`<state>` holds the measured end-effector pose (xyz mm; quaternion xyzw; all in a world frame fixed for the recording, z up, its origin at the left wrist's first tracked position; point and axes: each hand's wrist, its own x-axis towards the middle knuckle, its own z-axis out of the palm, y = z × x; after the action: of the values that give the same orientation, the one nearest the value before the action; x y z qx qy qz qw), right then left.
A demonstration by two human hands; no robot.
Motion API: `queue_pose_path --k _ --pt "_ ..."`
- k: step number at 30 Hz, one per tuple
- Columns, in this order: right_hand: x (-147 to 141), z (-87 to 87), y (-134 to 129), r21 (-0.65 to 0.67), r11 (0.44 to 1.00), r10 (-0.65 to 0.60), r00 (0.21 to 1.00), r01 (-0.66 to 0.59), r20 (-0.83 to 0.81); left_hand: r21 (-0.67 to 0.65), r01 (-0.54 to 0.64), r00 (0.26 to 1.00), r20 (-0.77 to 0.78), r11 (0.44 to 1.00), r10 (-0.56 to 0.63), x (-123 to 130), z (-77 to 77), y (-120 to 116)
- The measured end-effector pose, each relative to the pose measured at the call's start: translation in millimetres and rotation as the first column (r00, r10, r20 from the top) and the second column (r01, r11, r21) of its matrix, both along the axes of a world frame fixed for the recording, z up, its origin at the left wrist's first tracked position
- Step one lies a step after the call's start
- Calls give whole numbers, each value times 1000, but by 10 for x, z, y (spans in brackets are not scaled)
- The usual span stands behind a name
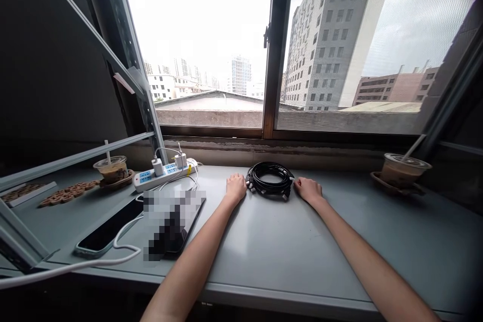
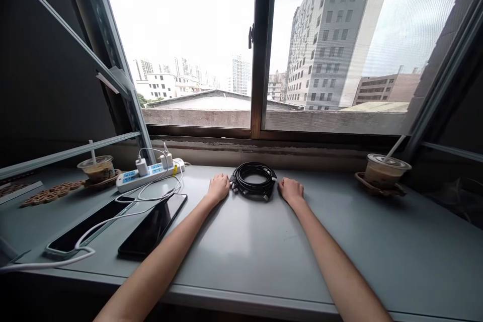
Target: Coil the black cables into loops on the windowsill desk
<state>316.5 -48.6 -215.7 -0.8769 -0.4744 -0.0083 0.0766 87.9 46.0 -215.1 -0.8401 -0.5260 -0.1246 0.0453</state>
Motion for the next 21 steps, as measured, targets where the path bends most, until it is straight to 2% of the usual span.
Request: queue_pose_path --k 13,18,21 --pt "-8 5 -1 -12 1000 -1 1000 1 9 -8 -2 999 37 1000 2 1 -12 8" --pt "-73 9 27 -17 1000 -22 999 23 29 9 -13 993 121 1000 12 -5 -18 -4" --pt "-147 -2 79 -9 998 -65 997 65 43 54 -50 974 223 997 36 -3 59 -52"
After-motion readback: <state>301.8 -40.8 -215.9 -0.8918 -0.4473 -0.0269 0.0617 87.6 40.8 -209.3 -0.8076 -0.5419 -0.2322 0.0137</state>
